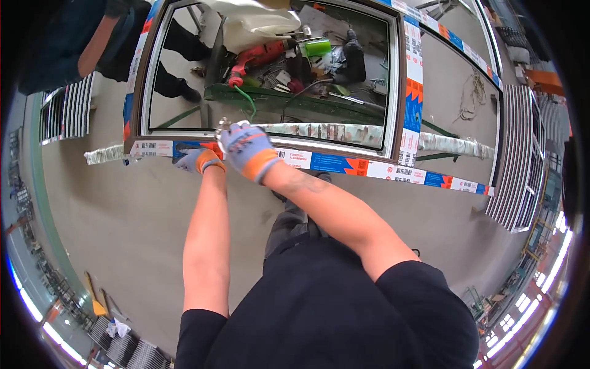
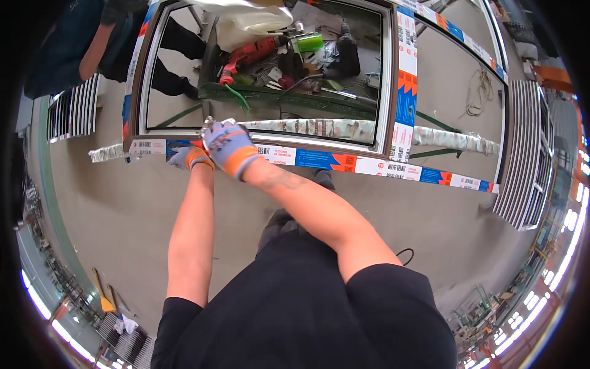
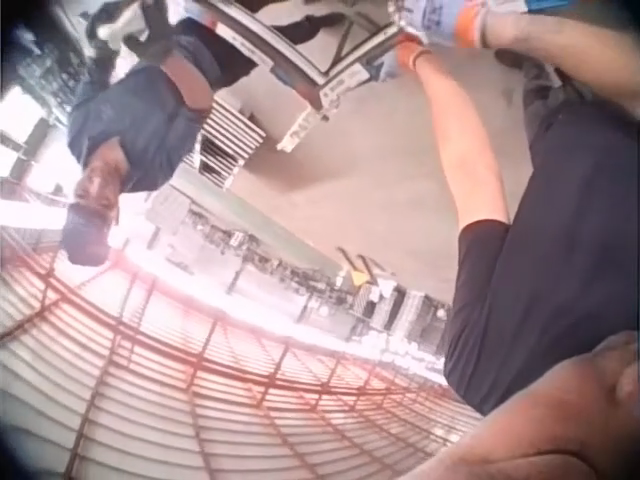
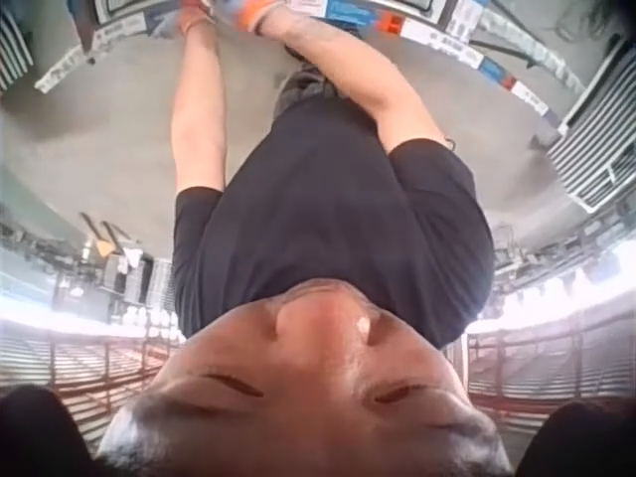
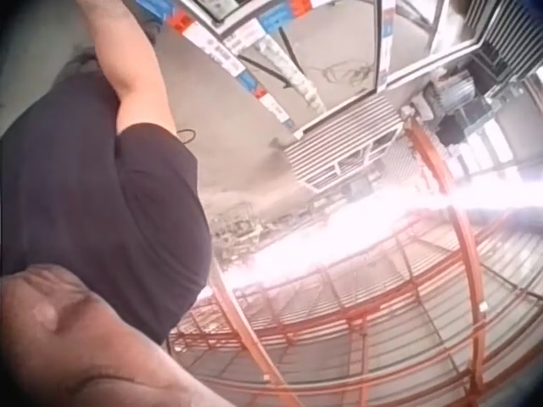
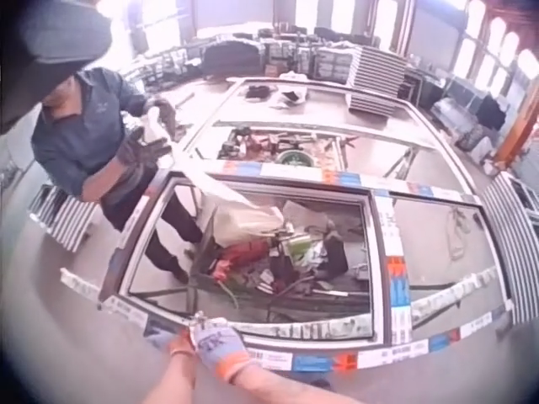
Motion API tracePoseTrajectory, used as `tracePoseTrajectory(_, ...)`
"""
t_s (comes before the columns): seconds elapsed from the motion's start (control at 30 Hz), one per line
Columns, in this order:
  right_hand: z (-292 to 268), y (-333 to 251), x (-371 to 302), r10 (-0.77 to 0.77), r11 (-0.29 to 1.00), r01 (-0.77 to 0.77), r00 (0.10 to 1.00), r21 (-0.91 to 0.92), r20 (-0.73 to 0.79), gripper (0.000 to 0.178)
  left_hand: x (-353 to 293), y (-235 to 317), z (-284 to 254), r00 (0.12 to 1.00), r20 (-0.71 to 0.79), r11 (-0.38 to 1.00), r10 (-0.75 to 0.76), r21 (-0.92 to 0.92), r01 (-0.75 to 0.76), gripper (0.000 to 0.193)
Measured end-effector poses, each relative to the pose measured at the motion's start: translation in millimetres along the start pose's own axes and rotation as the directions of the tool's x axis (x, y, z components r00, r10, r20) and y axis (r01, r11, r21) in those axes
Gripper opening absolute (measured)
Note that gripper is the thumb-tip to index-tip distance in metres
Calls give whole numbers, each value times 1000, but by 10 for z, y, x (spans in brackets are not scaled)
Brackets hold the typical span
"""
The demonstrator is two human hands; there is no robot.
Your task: Assembling a metal frame by aligning components with a mallet and securing them with a power drill.
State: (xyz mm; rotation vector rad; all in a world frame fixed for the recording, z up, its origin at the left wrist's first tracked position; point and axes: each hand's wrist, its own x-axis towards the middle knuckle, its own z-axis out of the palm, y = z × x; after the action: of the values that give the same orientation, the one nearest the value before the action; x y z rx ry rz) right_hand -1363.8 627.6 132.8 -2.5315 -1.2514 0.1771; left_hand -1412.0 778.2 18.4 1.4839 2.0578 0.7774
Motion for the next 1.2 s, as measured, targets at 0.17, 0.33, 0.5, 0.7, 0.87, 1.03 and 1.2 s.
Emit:
tracePoseTrajectory(0.17,158,177,-132,130,984,-145,981,101,147,34,111,-109,65,973,-152,970,171,201,-139,60)
tracePoseTrajectory(0.33,106,841,-998,269,963,-270,960,5,-73,39,369,-269,140,998,-32,996,53,75,-50,59)
tracePoseTrajectory(0.5,-237,1396,-1790,480,862,-492,870,-125,-113,26,111,-155,104,991,121,998,-53,31,49,55)
tracePoseTrajectory(0.7,-377,1799,-2043,604,748,-634,772,-197,-198,33,152,-409,485,995,-20,960,99,264,-90,54)
tracePoseTrajectory(0.87,-304,1939,-2960,526,800,-538,842,-265,-119,33,760,-1039,531,961,104,687,256,680,-257,54)
tracePoseTrajectory(1.03,-564,2397,-2814,783,507,-838,546,-203,-298,34,474,-387,359,1000,7,969,10,248,-11,51)
tracePoseTrajectory(1.2,-282,1783,-2781,655,717,-694,703,-69,-278,45,305,-195,170,998,-10,984,58,168,-55,53)
